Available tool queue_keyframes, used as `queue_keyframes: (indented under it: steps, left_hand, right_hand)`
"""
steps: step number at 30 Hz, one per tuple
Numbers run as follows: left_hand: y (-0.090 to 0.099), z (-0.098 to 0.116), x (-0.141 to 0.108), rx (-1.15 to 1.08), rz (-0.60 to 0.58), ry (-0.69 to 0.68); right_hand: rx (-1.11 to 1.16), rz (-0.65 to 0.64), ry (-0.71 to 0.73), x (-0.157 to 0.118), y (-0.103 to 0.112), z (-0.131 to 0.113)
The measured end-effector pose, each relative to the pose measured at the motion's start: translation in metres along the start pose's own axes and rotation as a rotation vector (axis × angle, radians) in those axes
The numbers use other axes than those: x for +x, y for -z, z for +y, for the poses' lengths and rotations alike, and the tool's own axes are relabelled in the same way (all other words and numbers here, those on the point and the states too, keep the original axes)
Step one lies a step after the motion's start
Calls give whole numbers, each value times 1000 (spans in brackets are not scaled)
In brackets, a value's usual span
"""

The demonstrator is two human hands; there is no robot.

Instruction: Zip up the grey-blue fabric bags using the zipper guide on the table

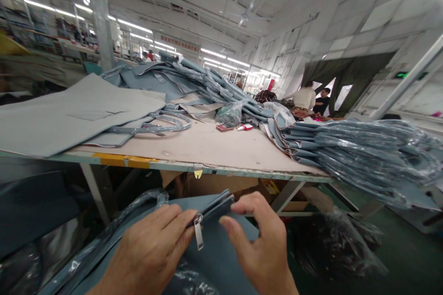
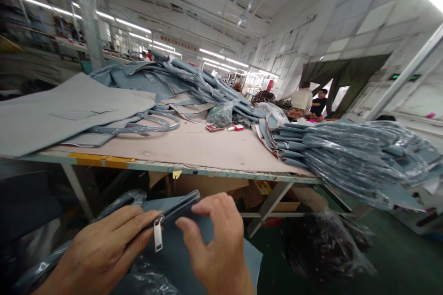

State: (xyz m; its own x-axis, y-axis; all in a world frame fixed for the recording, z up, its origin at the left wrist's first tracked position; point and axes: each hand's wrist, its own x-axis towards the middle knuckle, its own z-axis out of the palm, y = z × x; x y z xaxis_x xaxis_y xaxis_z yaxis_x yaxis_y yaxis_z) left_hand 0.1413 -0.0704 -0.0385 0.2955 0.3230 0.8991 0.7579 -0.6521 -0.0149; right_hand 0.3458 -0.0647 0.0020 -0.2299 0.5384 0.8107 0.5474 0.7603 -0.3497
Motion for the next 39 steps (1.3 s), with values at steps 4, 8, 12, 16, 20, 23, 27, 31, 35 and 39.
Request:
queue_keyframes:
  steps: [4,8,12,16,20,23,27,31,35,39]
  left_hand:
    - [1,1,2,1,-51,-43]
    - [1,2,2,25,-14,-60]
    - [1,3,3,71,-17,-85]
    - [-1,5,2,78,4,-77]
    - [-3,7,2,55,0,-86]
    - [-4,7,0,-24,-44,-28]
    - [-4,3,-9,-75,-54,81]
    - [-4,-4,-18,-98,-36,159]
    - [-7,-8,-21,-103,-35,152]
    - [-9,-11,-23,-124,-10,142]
  right_hand:
    - [-111,-162,-22,-24,-19,-14]
    - [11,-244,-135,-33,-33,-16]
    - [-301,-158,206,-28,-26,-14]
    - [-547,-161,438,-19,-16,-15]
    - [-576,-184,441,-13,-13,-19]
    - [-608,-180,396,-6,-2,-11]
    - [-821,30,171,4,38,26]
    - [-494,47,-234,3,71,49]
    - [-194,-30,-324,-6,63,43]
    - [-160,-99,-302,-8,46,40]
